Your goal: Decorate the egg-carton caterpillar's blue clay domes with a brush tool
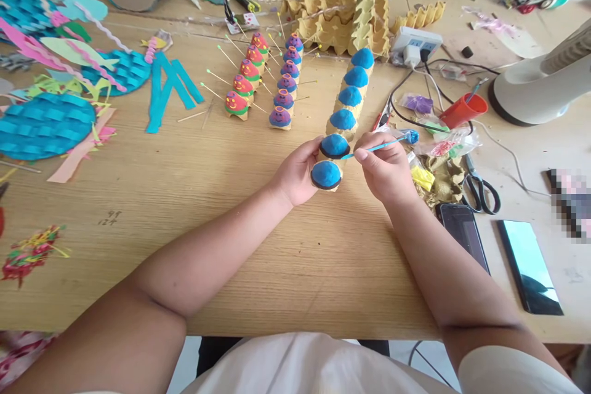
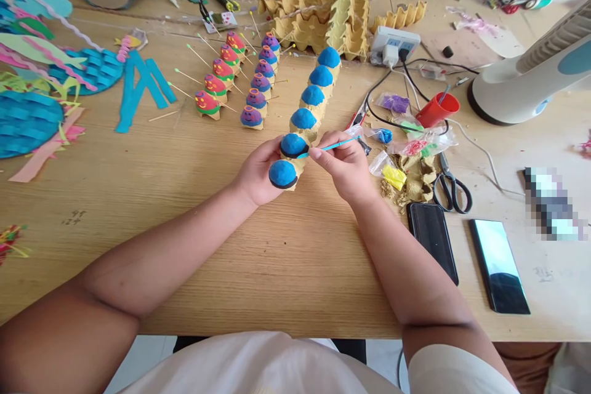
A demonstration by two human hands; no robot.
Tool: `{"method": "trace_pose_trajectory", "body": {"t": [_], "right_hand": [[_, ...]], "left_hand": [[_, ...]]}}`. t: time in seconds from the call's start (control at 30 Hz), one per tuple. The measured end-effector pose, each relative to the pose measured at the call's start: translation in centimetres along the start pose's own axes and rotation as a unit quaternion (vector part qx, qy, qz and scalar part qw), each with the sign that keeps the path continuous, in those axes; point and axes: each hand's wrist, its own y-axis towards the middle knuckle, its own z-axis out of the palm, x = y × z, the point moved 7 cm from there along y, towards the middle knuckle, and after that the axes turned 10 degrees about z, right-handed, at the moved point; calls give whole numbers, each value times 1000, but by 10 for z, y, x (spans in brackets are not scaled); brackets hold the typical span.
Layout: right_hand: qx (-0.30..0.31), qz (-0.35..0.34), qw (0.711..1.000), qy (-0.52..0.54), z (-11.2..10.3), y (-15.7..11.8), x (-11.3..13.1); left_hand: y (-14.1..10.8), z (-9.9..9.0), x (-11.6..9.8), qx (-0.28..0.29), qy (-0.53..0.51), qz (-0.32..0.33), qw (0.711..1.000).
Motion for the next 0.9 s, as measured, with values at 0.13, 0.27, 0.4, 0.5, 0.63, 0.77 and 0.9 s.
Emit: {"method": "trace_pose_trajectory", "body": {"t": [0.13, 0.27, 0.4, 0.5, 0.63, 0.77, 0.9], "right_hand": [[-6, 5, 1000, -21, -1, -1, -2], [-24, 17, 999, -19, -1, -2, -2], [-52, 38, 996, 57, -7, 1, -2], [-60, 60, 992, 89, -10, 4, -6], [-49, 75, 991, 99, -11, 6, -10], [-52, 80, 992, 85, -12, 7, -12], [-64, 120, 990, 43, -13, 6, -20]], "left_hand": [[-2, 0, -1, -20, 5, 9, 1000], [-2, -1, -3, -48, 19, 27, 998], [-2, 0, -5, -58, 14, 52, 997], [-1, -1, -4, -49, 21, 58, 997], [0, 1, -5, -28, 24, 82, 996], [2, 1, -8, -29, 31, 105, 994], [2, 3, -9, -32, 29, 108, 993]]}}
